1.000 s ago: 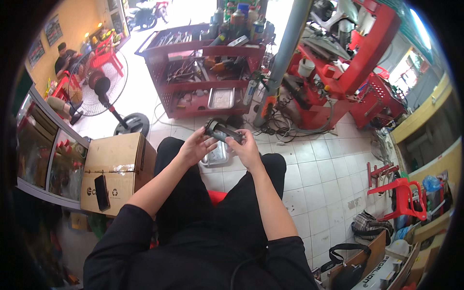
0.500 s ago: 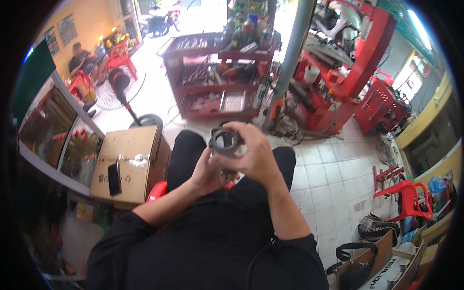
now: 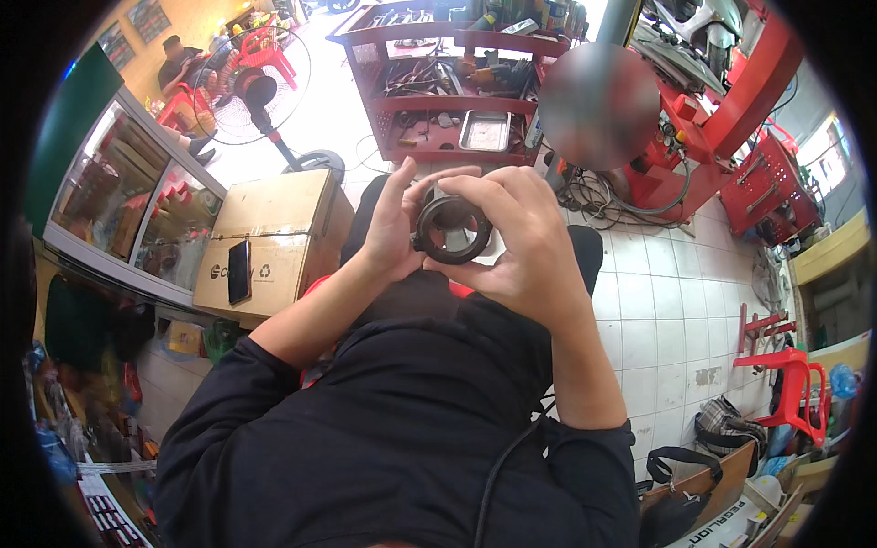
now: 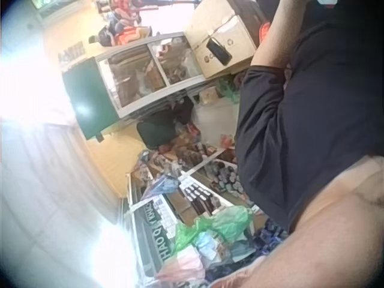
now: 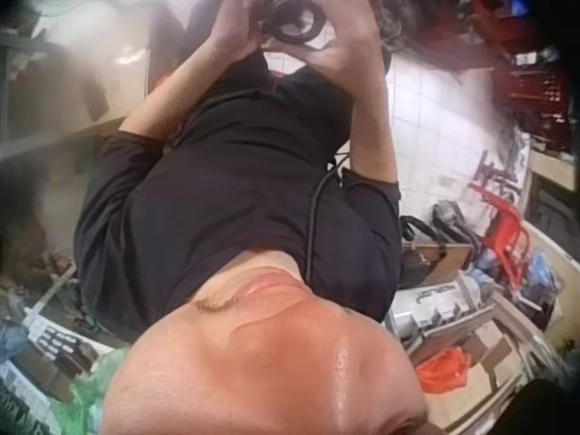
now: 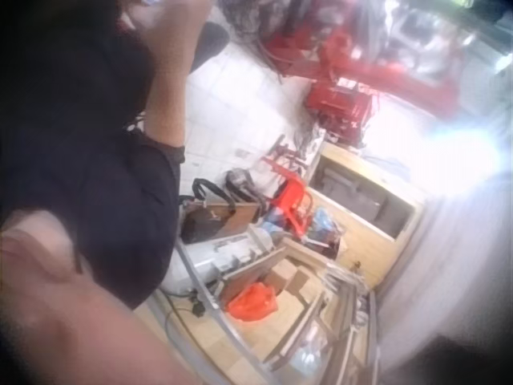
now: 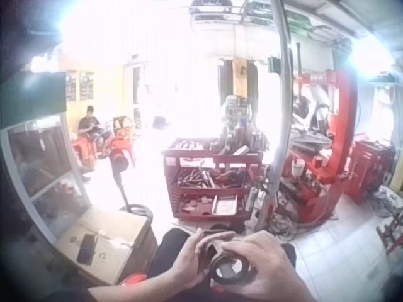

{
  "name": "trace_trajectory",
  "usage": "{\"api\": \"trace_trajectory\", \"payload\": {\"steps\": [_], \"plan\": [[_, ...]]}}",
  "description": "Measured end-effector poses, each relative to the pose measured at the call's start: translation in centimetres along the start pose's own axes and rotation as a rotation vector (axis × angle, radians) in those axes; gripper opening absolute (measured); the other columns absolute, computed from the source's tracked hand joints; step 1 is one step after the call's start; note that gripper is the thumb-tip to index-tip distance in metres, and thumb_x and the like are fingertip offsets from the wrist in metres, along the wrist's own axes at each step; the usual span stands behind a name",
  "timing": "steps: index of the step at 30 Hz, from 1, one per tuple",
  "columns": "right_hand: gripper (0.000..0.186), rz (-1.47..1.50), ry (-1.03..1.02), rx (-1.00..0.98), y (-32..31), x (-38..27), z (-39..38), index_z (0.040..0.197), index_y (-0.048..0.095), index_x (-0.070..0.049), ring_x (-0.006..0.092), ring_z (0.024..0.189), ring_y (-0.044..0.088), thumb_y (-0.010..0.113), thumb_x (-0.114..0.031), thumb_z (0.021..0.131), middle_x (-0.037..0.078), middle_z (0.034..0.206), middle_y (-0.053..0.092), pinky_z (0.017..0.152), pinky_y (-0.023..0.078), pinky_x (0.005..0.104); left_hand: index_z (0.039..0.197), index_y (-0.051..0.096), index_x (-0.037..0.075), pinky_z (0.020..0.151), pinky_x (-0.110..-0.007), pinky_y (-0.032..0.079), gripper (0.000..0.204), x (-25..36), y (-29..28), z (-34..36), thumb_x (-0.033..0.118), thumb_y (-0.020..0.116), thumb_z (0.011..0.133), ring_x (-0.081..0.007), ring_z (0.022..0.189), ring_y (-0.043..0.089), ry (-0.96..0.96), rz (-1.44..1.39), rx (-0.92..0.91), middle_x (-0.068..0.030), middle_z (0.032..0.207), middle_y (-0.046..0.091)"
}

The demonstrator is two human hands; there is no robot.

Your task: The person sits on a red chair in a workshop and uses a T-handle wrench to tighten a bolt on a metal gear assembly. They rotate the gear to check the fit and then place the wrench into a metal tray on the floor.

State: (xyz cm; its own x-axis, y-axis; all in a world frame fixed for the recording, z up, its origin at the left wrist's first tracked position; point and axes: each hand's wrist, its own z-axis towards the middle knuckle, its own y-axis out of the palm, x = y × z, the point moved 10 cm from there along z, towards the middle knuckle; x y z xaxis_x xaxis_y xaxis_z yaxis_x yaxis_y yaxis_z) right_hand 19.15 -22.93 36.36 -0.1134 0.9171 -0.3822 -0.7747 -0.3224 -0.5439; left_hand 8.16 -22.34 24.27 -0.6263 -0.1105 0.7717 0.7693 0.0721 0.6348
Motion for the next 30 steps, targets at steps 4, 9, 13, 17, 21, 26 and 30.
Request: {"api": "trace_trajectory", "payload": {"steps": [4, 9, 13, 17, 21, 26, 30], "plan": [[0.062, 0.012, -0.006, 0.066, -0.7, -0.6, -0.5, 0.109, 0.065, -0.012, 0.026, 0.085, 0.055, 0.088, -0.017, 0.051, 0.006, 0.092, 0.056, 0.072, 0.046, 0.0368, 0.127, 0.051, -0.002, 0.086, -0.036, 0.053, 0.07, 0.4, 1.4, 0.4, 0.057, 0.028, 0.096, -0.0218, 0.092, 0.064, -0.024, -0.007, -0.005, -0.0137, 0.106, 0.063], [0.068, -0.076, -0.068, 0.078, -1.3, -1.4, -0.4, 0.109, 0.063, -0.008, 0.0237, 0.087, 0.056, 0.092, -0.02, 0.049, 0.009, 0.095, 0.054, 0.074, 0.047, 0.0336, 0.126, 0.052, -0.002, 0.089, -0.036, 0.053, 0.07, -0.1, 2.0, 0.8, 0.057, 0.028, 0.096, -0.0222, 0.097, 0.064, -0.048, -0.013, -0.041, -0.0146, 0.109, 0.063], [0.063, -0.168, -0.049, 0.128, -1.7, 0.4, -0.3, 0.108, 0.063, -0.007, 0.024, 0.089, 0.057, 0.091, -0.021, 0.052, 0.008, 0.096, 0.056, 0.076, 0.047, 0.0345, 0.125, 0.052, -0.001, 0.089, -0.037, 0.053, 0.068, -0.6, 0.6, 2.1, 0.056, 0.032, 0.095, -0.0233, 0.101, 0.063, -0.052, 0.004, 0.006, -0.0148, 0.111, 0.063], [0.051, 0.079, 0.31, 0.122, -0.3, 9.6, -1.5, 0.11, 0.061, -0.003, 0.0152, 0.089, 0.058, 0.085, -0.018, 0.068, 0.005, 0.097, 0.061, 0.081, 0.046, 0.029, 0.122, 0.054, 0.002, 0.076, -0.038, 0.054, 0.068, -2.1, -4.4, 4.1, 0.06, 0.04, 0.091, -0.0253, 0.091, 0.065, -0.164, 0.091, 0.049, -0.0122, 0.102, 0.065], [0.042, 0.669, 0.614, 0.226, 4.1, 20.0, -4.4, 0.109, 0.064, -0.001, 0.0056, 0.081, 0.055, 0.074, -0.033, 0.083, -0.001, 0.093, 0.064, 0.074, 0.041, 0.0215, 0.121, 0.054, 0.001, 0.078, -0.04, 0.053, 0.07, -5.3, -6.7, 4.8, 0.061, 0.047, 0.087, -0.0309, 0.092, 0.066, -0.341, 0.022, -0.004, -0.0156, 0.106, 0.064], [0.048, 0.647, 0.858, 0.058, 8.8, 27.1, -5.1, 0.111, 0.067, -0.001, 0.003, 0.072, 0.05, 0.067, -0.043, 0.087, -0.006, 0.086, 0.062, 0.063, 0.036, 0.0198, 0.138, 0.04, 0.009, 0.102, -0.051, 0.039, 0.083, -10.8, -8.1, 6.4, 0.07, 0.053, 0.082, -0.0404, 0.104, 0.062, -0.473, 0.077, -0.046, -0.028, 0.125, 0.053], [0.033, 0.506, 1.013, 0.007, 10.4, 29.9, -5.3, 0.086, 0.069, -0.009, 0.0012, 0.055, 0.04, 0.069, -0.042, 0.086, -0.008, 0.067, 0.053, 0.051, 0.027, 0.0203, 0.127, 0.048, 0.009, 0.084, -0.047, 0.051, 0.067, -11.7, -10.7, 11.0, 0.063, 0.054, 0.087, -0.0337, 0.093, 0.067, -0.207, -0.029, -0.046, -0.0169, 0.111, 0.061]]}}
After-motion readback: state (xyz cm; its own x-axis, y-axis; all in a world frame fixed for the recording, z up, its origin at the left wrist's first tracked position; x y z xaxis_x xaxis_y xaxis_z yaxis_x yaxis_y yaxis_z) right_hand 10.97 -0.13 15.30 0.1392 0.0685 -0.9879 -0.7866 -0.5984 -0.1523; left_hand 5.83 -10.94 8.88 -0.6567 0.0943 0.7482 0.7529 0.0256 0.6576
